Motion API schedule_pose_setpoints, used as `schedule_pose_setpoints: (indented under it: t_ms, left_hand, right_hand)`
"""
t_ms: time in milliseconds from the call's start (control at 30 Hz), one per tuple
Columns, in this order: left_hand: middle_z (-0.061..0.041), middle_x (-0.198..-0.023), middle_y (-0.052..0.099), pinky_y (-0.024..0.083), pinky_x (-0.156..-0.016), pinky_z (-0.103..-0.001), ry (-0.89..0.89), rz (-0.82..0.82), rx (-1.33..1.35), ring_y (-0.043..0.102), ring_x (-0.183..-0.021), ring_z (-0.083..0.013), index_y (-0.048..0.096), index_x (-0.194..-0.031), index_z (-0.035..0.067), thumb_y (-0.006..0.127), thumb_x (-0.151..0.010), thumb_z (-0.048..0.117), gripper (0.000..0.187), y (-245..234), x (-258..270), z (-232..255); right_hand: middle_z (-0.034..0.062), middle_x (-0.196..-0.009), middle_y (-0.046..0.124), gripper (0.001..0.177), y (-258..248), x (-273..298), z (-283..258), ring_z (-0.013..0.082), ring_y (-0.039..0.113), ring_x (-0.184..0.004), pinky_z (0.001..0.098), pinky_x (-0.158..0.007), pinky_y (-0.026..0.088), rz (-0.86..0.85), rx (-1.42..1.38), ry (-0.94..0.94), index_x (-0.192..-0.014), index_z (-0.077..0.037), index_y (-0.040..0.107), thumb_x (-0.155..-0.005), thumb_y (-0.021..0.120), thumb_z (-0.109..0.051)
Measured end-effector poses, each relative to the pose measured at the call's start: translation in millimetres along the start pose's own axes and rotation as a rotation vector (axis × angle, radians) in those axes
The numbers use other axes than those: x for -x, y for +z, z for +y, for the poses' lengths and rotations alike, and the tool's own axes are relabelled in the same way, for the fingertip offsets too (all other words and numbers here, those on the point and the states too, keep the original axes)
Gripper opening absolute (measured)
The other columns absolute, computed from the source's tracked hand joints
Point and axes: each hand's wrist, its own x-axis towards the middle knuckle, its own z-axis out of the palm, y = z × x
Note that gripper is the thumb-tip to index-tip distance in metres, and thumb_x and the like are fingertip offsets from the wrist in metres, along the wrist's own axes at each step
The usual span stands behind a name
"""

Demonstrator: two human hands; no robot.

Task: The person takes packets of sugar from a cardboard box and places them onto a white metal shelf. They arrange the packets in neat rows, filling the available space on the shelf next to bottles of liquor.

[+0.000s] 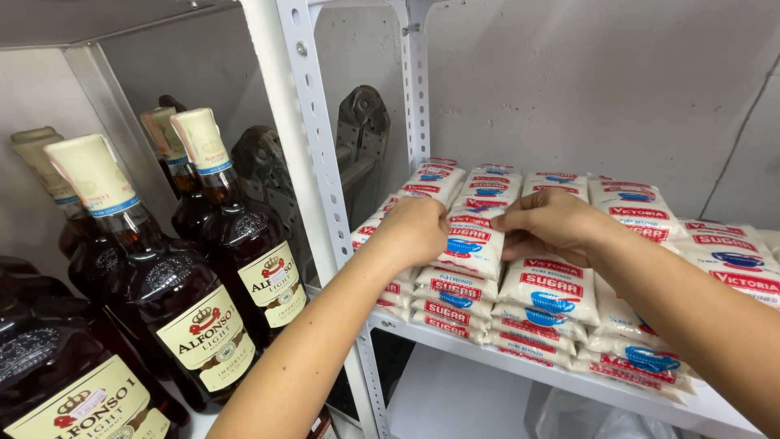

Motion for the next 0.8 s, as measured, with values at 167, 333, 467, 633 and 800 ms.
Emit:
schedule_pose_setpoints:
  t_ms: [167,333,467,633,800]
  left_hand:
    - [-0.029,-0.1,0.072,0.055,-0.096,-0.046,0.065,-0.097,-0.167,0.071,-0.102,-0.0409,0.077,-0.095,-0.003,0.059,-0.083,0.008,0.024,12.8,-6.8,-2.4]
    - [-0.026,-0.097,0.073,0.056,-0.092,-0.046,0.114,-0.123,-0.288,0.072,-0.099,-0.0391,0.078,-0.092,-0.001,0.062,-0.08,0.005,0.02,0.9,-0.1,20.7]
    - [-0.019,-0.103,0.074,0.06,-0.085,-0.046,0.125,-0.104,-0.505,0.071,-0.104,-0.0348,0.078,-0.096,0.006,0.068,-0.083,0.009,0.017,-11.9,12.6,47.8]
    - [-0.016,-0.129,0.066,0.052,-0.104,-0.048,0.316,-0.143,-0.279,0.061,-0.126,-0.0309,0.074,-0.115,0.006,0.071,-0.093,0.023,0.028,-28.2,41.7,43.8]
    - [-0.022,-0.144,0.056,0.049,-0.103,-0.048,0.771,0.14,-0.321,0.056,-0.133,-0.0363,0.06,-0.138,0.008,0.086,-0.057,0.035,0.089,-4.9,44.6,10.0]
  right_hand:
    - [0.0232,-0.093,0.076,0.027,-1.9,6.4,-5.5,0.0262,0.076,-0.075,0.0317,-0.069,0.065,0.015,0.043,0.085,-0.104,0.013,0.072,-0.089,0.073,-0.009]
    - [0.0234,-0.084,0.078,0.033,0.4,30.4,-29.4,0.0294,0.076,-0.071,0.037,-0.065,0.066,0.08,0.322,-0.016,-0.101,0.013,0.073,-0.09,0.072,-0.018]
    - [0.0184,-0.087,0.079,0.029,-10.2,19.9,-27.4,0.033,0.076,-0.08,0.0438,-0.078,0.06,0.305,1.036,-0.325,-0.104,-0.004,0.078,-0.094,0.068,-0.029]
    - [0.0086,-0.108,0.075,0.023,-9.2,25.7,-26.1,0.0352,0.072,-0.097,0.0488,-0.084,0.058,0.309,1.434,-0.569,-0.111,-0.02,0.076,-0.089,0.071,-0.024]
    - [0.0037,-0.122,0.067,0.052,-2.8,28.9,-24.0,0.0287,0.064,-0.115,0.0461,-0.09,0.055,0.102,1.617,-0.723,-0.121,-0.023,0.071,-0.07,0.084,-0.027]
